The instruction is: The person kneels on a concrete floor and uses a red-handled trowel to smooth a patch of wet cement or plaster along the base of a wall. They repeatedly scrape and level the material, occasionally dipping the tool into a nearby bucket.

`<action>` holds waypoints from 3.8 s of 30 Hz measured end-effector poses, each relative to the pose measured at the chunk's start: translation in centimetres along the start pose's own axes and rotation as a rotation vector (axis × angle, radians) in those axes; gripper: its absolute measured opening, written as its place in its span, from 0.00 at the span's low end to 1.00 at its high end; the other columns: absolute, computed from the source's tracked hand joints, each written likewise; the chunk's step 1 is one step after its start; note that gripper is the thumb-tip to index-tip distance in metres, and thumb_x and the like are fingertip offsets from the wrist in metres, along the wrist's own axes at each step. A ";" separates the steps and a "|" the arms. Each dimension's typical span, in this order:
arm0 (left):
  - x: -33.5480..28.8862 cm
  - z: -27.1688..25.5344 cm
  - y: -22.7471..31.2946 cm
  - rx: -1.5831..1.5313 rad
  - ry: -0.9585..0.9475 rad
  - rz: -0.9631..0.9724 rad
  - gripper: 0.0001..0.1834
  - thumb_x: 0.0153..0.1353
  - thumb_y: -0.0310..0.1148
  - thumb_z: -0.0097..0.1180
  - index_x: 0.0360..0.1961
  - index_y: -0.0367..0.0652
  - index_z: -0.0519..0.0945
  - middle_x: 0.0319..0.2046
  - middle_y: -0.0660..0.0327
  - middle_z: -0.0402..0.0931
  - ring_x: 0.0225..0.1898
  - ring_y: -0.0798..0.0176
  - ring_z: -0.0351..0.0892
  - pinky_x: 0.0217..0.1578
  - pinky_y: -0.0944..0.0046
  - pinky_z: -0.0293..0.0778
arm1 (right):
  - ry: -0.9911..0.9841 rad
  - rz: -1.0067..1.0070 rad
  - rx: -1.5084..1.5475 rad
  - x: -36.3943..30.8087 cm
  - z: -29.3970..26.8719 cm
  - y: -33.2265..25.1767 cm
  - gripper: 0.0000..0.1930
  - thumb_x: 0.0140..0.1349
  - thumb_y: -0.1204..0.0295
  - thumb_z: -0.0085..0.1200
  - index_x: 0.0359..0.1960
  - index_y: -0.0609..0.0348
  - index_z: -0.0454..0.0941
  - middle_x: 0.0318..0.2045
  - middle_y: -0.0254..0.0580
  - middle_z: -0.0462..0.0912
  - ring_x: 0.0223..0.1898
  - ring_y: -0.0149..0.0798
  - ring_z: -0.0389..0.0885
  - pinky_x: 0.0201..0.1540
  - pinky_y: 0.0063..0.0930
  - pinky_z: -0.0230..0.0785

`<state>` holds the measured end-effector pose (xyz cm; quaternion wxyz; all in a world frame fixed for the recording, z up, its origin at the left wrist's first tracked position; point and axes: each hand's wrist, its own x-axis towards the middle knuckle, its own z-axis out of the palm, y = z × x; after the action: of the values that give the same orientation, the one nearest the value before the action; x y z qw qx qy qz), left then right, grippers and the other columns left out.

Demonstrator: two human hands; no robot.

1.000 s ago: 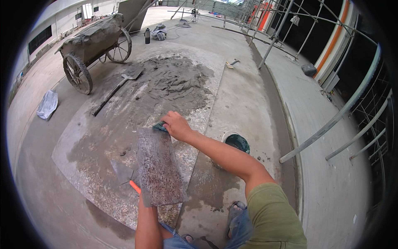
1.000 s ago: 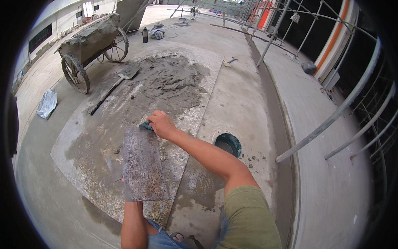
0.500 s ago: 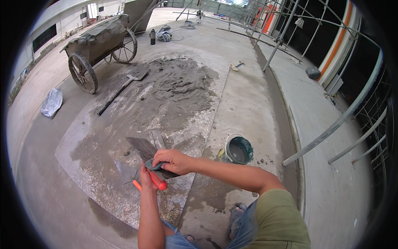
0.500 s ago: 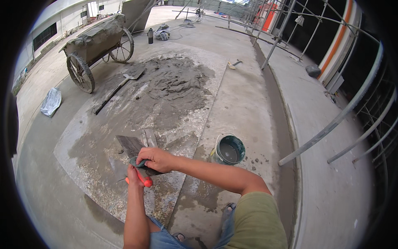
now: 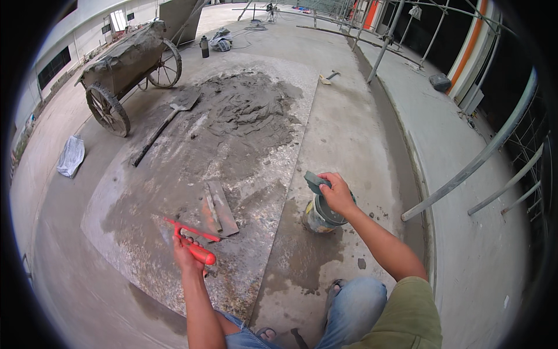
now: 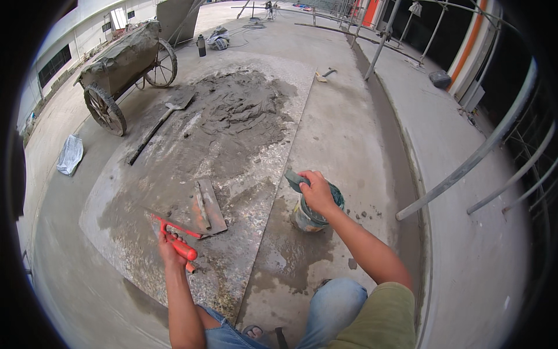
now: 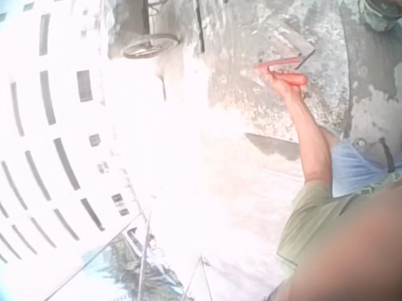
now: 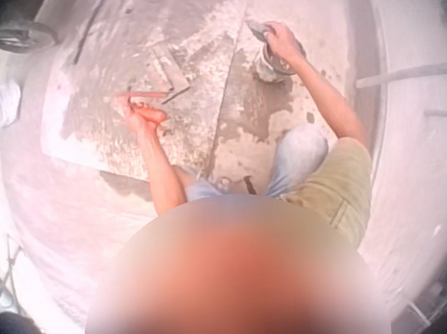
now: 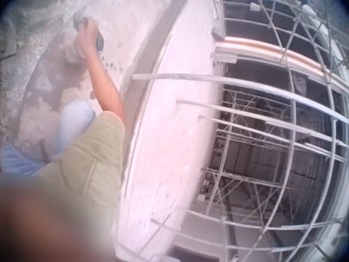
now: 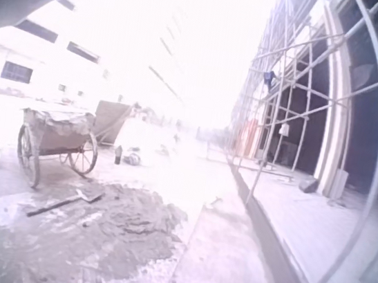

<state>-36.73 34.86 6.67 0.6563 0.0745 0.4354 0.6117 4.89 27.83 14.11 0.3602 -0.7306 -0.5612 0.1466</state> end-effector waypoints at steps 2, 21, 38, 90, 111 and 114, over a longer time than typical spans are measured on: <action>0.4 0.7 -1.5 0.038 -0.066 0.009 0.17 0.69 0.50 0.36 0.34 0.49 0.66 0.21 0.68 0.65 0.20 0.67 0.67 0.22 0.64 0.68 | 0.011 0.159 -0.197 2.6 0.2 4.6 0.18 0.59 0.67 0.51 0.52 0.54 0.73 0.47 0.50 0.73 0.48 0.49 0.73 0.50 0.39 0.66; -11.9 7.7 -20.3 0.484 -0.306 -0.072 0.14 0.65 0.38 0.52 0.40 0.41 0.65 0.35 0.61 0.71 0.35 0.69 0.71 0.40 0.66 0.72 | -0.562 -0.015 0.053 -13.1 8.4 -0.2 0.38 0.51 0.66 0.60 0.62 0.59 0.53 0.50 0.57 0.69 0.48 0.58 0.73 0.47 0.45 0.68; -7.2 22.6 -28.7 1.428 -1.198 1.059 0.13 0.64 0.35 0.49 0.43 0.37 0.74 0.42 0.50 0.72 0.46 0.46 0.69 0.49 0.53 0.63 | 0.599 0.951 -0.006 -38.1 -12.1 6.5 0.22 0.47 0.72 0.61 0.44 0.63 0.68 0.31 0.55 0.79 0.34 0.58 0.79 0.36 0.42 0.72; 3.4 21.2 -36.6 2.194 -0.833 1.418 0.33 0.66 0.62 0.24 0.54 0.52 0.70 0.48 0.56 0.70 0.51 0.47 0.68 0.46 0.39 0.64 | 1.029 2.060 -0.020 -62.6 1.6 9.5 0.21 0.55 0.65 0.54 0.45 0.64 0.64 0.38 0.62 0.77 0.40 0.62 0.77 0.43 0.50 0.69; 2.7 21.8 -36.3 2.187 -0.899 1.353 0.34 0.66 0.61 0.24 0.55 0.47 0.69 0.52 0.56 0.69 0.55 0.48 0.66 0.48 0.42 0.62 | 0.923 1.666 0.135 -59.7 -7.4 13.7 0.27 0.54 0.69 0.53 0.56 0.61 0.61 0.35 0.58 0.79 0.37 0.59 0.79 0.43 0.47 0.70; 2.6 21.9 -35.8 2.152 -0.925 1.360 0.32 0.67 0.59 0.27 0.54 0.47 0.71 0.51 0.54 0.70 0.54 0.47 0.67 0.50 0.45 0.63 | 1.211 1.560 0.602 -54.0 -9.1 17.9 0.29 0.56 0.71 0.52 0.59 0.62 0.57 0.38 0.60 0.78 0.39 0.59 0.79 0.44 0.42 0.71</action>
<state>3.90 38.02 -3.78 -0.0716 0.9428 0.3126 0.0907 5.62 -27.38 -2.19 0.5552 -0.7224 0.4040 0.0815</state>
